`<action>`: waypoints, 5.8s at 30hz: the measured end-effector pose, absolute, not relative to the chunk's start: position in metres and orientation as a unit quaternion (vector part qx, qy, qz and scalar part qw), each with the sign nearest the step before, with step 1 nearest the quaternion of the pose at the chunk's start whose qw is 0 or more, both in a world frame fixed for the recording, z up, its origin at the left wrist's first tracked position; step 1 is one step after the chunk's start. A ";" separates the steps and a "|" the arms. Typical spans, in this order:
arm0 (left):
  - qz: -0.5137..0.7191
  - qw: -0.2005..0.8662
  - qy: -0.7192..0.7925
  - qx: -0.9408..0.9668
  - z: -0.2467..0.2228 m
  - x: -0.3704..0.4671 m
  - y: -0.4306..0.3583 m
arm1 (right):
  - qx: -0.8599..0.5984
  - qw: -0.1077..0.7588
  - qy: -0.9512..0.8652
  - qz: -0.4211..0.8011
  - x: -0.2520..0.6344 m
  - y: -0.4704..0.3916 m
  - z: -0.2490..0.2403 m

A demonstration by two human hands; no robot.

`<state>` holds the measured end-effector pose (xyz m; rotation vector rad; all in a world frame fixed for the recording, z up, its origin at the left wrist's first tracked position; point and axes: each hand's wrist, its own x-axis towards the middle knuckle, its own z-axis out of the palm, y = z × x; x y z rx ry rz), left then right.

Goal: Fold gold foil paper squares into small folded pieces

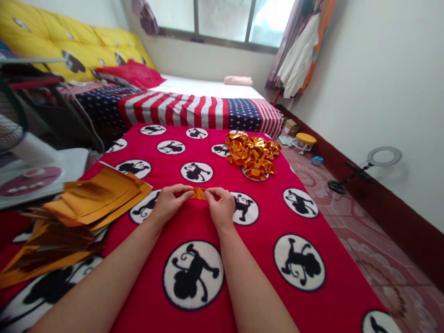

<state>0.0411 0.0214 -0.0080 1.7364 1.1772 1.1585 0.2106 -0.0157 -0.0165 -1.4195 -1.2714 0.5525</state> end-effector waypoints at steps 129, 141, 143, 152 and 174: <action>0.534 0.307 0.440 0.654 0.004 0.041 0.009 | -0.502 0.621 -0.534 0.278 0.202 -0.024 -0.002; 0.529 0.383 0.431 0.623 -0.002 0.042 0.011 | -0.508 0.613 -0.516 0.316 0.200 -0.025 0.000; 0.524 0.391 0.434 0.620 -0.001 0.043 0.011 | -0.508 0.603 -0.515 0.336 0.200 -0.025 -0.001; 0.516 0.388 0.435 0.628 0.002 0.043 0.009 | -0.496 0.610 -0.506 0.357 0.198 -0.024 -0.003; 0.538 0.324 0.441 0.641 0.003 0.044 0.006 | -0.506 0.600 -0.529 0.321 0.194 -0.027 0.004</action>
